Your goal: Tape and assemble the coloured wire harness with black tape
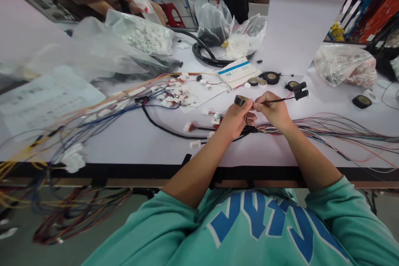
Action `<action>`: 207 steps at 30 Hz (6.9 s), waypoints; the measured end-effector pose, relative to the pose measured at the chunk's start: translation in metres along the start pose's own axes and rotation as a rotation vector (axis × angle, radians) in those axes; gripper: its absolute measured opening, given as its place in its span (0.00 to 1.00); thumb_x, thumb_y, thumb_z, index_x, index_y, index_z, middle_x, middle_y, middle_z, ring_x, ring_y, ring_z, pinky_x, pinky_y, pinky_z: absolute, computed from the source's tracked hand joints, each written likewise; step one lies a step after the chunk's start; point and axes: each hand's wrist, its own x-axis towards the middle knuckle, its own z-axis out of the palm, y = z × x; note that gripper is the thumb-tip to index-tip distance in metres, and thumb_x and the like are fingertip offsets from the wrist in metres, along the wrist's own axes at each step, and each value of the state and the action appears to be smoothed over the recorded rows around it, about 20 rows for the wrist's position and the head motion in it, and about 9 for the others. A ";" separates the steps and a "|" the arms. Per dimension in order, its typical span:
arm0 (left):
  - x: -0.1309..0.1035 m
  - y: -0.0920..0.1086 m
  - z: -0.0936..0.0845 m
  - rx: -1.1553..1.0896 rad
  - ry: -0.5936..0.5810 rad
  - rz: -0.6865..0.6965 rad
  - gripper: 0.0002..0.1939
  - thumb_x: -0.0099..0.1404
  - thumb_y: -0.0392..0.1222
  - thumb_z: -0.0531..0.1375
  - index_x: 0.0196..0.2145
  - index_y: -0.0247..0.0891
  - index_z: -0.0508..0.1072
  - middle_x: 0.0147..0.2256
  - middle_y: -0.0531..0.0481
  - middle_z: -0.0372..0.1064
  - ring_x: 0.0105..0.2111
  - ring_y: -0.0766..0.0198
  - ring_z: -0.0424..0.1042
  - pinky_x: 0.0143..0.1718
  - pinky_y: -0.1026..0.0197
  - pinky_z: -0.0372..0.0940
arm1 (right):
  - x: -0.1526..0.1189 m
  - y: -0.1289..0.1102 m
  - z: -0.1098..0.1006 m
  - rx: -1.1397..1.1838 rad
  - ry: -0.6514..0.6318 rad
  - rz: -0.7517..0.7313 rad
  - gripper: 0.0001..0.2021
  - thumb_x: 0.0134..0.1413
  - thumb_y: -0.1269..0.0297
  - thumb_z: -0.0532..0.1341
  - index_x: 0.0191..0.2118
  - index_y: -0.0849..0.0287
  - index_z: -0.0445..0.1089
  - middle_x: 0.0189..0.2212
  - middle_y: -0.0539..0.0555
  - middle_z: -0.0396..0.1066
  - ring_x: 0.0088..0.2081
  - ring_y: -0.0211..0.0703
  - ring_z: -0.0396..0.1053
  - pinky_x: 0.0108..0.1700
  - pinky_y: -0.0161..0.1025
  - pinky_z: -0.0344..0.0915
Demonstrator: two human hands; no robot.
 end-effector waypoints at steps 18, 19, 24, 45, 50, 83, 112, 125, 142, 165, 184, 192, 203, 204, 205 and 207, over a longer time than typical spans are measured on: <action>-0.004 -0.008 -0.002 0.857 0.012 0.537 0.07 0.57 0.41 0.59 0.31 0.41 0.62 0.27 0.56 0.60 0.27 0.69 0.61 0.31 0.64 0.59 | 0.005 -0.010 -0.016 -0.067 0.082 0.119 0.14 0.35 0.58 0.67 0.19 0.59 0.62 0.15 0.46 0.62 0.19 0.31 0.57 0.22 0.33 0.53; -0.003 -0.006 -0.002 0.895 0.081 0.549 0.06 0.57 0.40 0.58 0.29 0.41 0.62 0.25 0.56 0.60 0.26 0.68 0.61 0.31 0.64 0.58 | 0.003 -0.012 -0.013 -0.070 0.071 0.110 0.16 0.35 0.56 0.67 0.18 0.59 0.61 0.15 0.46 0.62 0.19 0.31 0.56 0.22 0.33 0.52; 0.000 0.003 -0.003 1.130 0.193 0.532 0.13 0.54 0.41 0.60 0.19 0.39 0.60 0.19 0.56 0.57 0.22 0.67 0.57 0.26 0.62 0.52 | 0.000 -0.011 0.000 -0.052 0.025 0.087 0.18 0.36 0.49 0.66 0.19 0.59 0.63 0.16 0.46 0.61 0.20 0.31 0.55 0.22 0.33 0.52; -0.007 0.027 -0.020 0.514 0.315 0.228 0.06 0.52 0.40 0.59 0.21 0.35 0.70 0.15 0.54 0.66 0.17 0.69 0.65 0.22 0.65 0.62 | 0.000 -0.014 0.001 -0.265 -0.276 -0.075 0.11 0.50 0.61 0.57 0.39 0.57 0.70 0.26 0.48 0.67 0.27 0.36 0.64 0.35 0.36 0.60; -0.014 0.035 -0.023 0.728 0.274 0.294 0.08 0.54 0.41 0.58 0.23 0.36 0.72 0.16 0.54 0.66 0.18 0.68 0.64 0.23 0.65 0.61 | 0.025 -0.009 -0.002 -0.139 -0.460 0.051 0.11 0.45 0.67 0.57 0.35 0.57 0.73 0.30 0.49 0.71 0.29 0.36 0.66 0.38 0.38 0.63; -0.013 0.042 -0.028 0.552 0.094 0.222 0.06 0.53 0.35 0.56 0.22 0.34 0.71 0.16 0.54 0.66 0.19 0.68 0.67 0.28 0.64 0.64 | -0.001 0.009 -0.005 -0.446 -0.365 -0.148 0.13 0.52 0.61 0.54 0.42 0.59 0.67 0.35 0.55 0.72 0.33 0.42 0.69 0.38 0.40 0.62; -0.004 0.023 -0.030 0.883 0.158 0.192 0.14 0.51 0.49 0.60 0.20 0.34 0.71 0.18 0.54 0.65 0.22 0.68 0.63 0.23 0.66 0.57 | -0.007 0.022 0.021 0.223 -0.318 0.392 0.05 0.42 0.66 0.58 0.27 0.61 0.67 0.17 0.45 0.62 0.19 0.30 0.58 0.25 0.33 0.59; -0.007 0.027 -0.023 0.692 0.170 0.009 0.06 0.53 0.37 0.56 0.22 0.34 0.70 0.19 0.54 0.67 0.17 0.72 0.63 0.20 0.69 0.59 | -0.039 0.006 0.006 -0.972 -0.404 -0.946 0.16 0.60 0.76 0.47 0.44 0.55 0.67 0.37 0.53 0.71 0.43 0.38 0.66 0.49 0.41 0.59; -0.008 0.029 -0.025 0.990 -0.138 0.394 0.07 0.54 0.39 0.54 0.24 0.38 0.70 0.32 0.50 0.71 0.37 0.61 0.68 0.44 0.58 0.62 | 0.002 0.032 0.009 -0.066 -0.487 0.086 0.09 0.46 0.66 0.55 0.34 0.60 0.69 0.32 0.52 0.68 0.36 0.40 0.67 0.41 0.40 0.64; -0.004 0.019 -0.019 0.374 0.068 0.055 0.03 0.52 0.34 0.56 0.22 0.34 0.68 0.23 0.52 0.70 0.22 0.71 0.69 0.28 0.67 0.67 | -0.039 0.022 -0.013 -0.763 -0.288 -0.277 0.16 0.59 0.59 0.50 0.47 0.61 0.65 0.33 0.57 0.74 0.33 0.44 0.70 0.40 0.41 0.59; 0.000 0.009 -0.020 0.343 0.025 0.002 0.12 0.57 0.43 0.56 0.38 0.38 0.70 0.29 0.52 0.69 0.27 0.67 0.70 0.29 0.64 0.66 | -0.016 0.026 -0.004 0.313 -0.540 0.479 0.10 0.38 0.59 0.65 0.27 0.62 0.70 0.23 0.48 0.69 0.27 0.34 0.65 0.34 0.36 0.61; 0.003 0.000 -0.024 0.675 0.036 0.014 0.09 0.49 0.44 0.63 0.21 0.35 0.72 0.19 0.54 0.67 0.22 0.68 0.66 0.26 0.65 0.62 | -0.016 0.024 -0.001 -0.097 -0.446 0.336 0.07 0.48 0.64 0.57 0.26 0.61 0.69 0.23 0.50 0.70 0.27 0.38 0.66 0.33 0.38 0.62; 0.001 0.013 -0.016 0.362 0.049 -0.239 0.06 0.54 0.34 0.60 0.20 0.34 0.73 0.16 0.54 0.66 0.17 0.72 0.64 0.19 0.69 0.60 | -0.059 0.004 -0.006 -1.102 -0.434 -1.006 0.14 0.60 0.76 0.48 0.40 0.57 0.68 0.36 0.53 0.74 0.43 0.40 0.68 0.50 0.42 0.57; 0.001 0.013 -0.016 0.365 0.051 -0.233 0.06 0.53 0.34 0.60 0.20 0.34 0.73 0.16 0.54 0.66 0.17 0.72 0.65 0.20 0.69 0.61 | -0.061 0.007 -0.006 -1.093 -0.414 -0.969 0.13 0.60 0.75 0.48 0.40 0.57 0.68 0.33 0.52 0.74 0.39 0.40 0.69 0.48 0.42 0.58; 0.001 0.013 -0.017 0.369 0.053 -0.223 0.05 0.53 0.33 0.60 0.21 0.33 0.73 0.17 0.54 0.67 0.18 0.72 0.66 0.22 0.69 0.62 | -0.063 0.010 -0.005 -1.064 -0.394 -0.905 0.11 0.61 0.73 0.48 0.40 0.58 0.67 0.32 0.53 0.74 0.37 0.40 0.69 0.45 0.42 0.59; 0.000 0.012 -0.018 0.395 0.053 -0.188 0.04 0.53 0.33 0.60 0.22 0.33 0.73 0.17 0.54 0.67 0.20 0.71 0.67 0.27 0.68 0.64 | -0.066 0.015 -0.009 -0.965 -0.352 -0.738 0.09 0.61 0.66 0.51 0.43 0.61 0.65 0.32 0.56 0.74 0.34 0.42 0.70 0.41 0.42 0.60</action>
